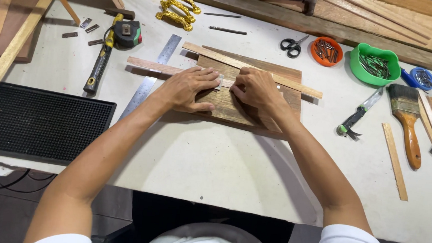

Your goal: Measuring and marking wooden strips on a workbench for assembly.

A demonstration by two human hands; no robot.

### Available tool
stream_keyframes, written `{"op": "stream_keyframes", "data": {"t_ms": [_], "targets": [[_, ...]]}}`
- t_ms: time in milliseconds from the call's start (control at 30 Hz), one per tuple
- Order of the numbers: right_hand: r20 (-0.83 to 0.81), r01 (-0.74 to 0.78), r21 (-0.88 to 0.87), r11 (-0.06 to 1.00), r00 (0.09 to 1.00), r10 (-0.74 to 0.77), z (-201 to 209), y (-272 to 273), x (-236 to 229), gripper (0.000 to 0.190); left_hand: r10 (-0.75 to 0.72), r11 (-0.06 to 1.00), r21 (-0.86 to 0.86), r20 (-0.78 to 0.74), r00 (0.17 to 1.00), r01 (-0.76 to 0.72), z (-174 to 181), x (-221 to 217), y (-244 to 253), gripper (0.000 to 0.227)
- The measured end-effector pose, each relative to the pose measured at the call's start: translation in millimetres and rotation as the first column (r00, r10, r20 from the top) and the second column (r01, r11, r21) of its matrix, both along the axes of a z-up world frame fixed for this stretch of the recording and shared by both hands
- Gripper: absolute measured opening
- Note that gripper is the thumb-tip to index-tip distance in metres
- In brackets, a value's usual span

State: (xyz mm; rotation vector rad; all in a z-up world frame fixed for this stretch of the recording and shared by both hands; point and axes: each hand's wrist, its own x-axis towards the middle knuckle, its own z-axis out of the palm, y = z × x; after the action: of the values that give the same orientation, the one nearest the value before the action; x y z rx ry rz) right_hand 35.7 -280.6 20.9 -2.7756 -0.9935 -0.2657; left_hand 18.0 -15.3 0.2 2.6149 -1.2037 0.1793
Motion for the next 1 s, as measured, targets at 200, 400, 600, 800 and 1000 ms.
{"op": "stream_keyframes", "data": {"t_ms": [200, 400, 600, 800, 1000], "targets": [[-0.039, -0.044, 0.014, 0.999, 0.998, 0.044, -8.1, -5.1, 8.1, 0.020, 0.027, 0.997, 0.069, 0.051, 0.998, -0.030, 1.2, -8.0, 30.8, 0.097], [0.020, -0.065, 0.064, 0.996, 0.998, 0.064, -18.4, -7.9, 4.6, 0.019, -0.022, 0.990, 0.140, 0.025, 0.999, 0.019, -0.3, -2.2, -17.0, 0.109], [0.039, -0.064, 0.035, 0.997, 0.997, 0.063, -7.6, -7.4, -4.2, 0.021, -0.007, 0.989, 0.147, 0.032, 0.999, 0.002, -5.2, 1.8, -18.9, 0.108], [0.000, 0.021, -0.039, 0.999, 1.000, -0.021, -5.3, 4.4, 2.6, 0.029, 0.076, 0.991, 0.111, 0.046, 0.996, -0.081, 3.5, -11.7, 33.3, 0.105], [-0.075, 0.120, -0.089, 0.989, 0.989, -0.127, 2.3, 14.7, 5.0, 0.028, 0.065, 0.994, 0.089, 0.028, 0.998, -0.067, 4.4, -8.7, 23.0, 0.099]]}}
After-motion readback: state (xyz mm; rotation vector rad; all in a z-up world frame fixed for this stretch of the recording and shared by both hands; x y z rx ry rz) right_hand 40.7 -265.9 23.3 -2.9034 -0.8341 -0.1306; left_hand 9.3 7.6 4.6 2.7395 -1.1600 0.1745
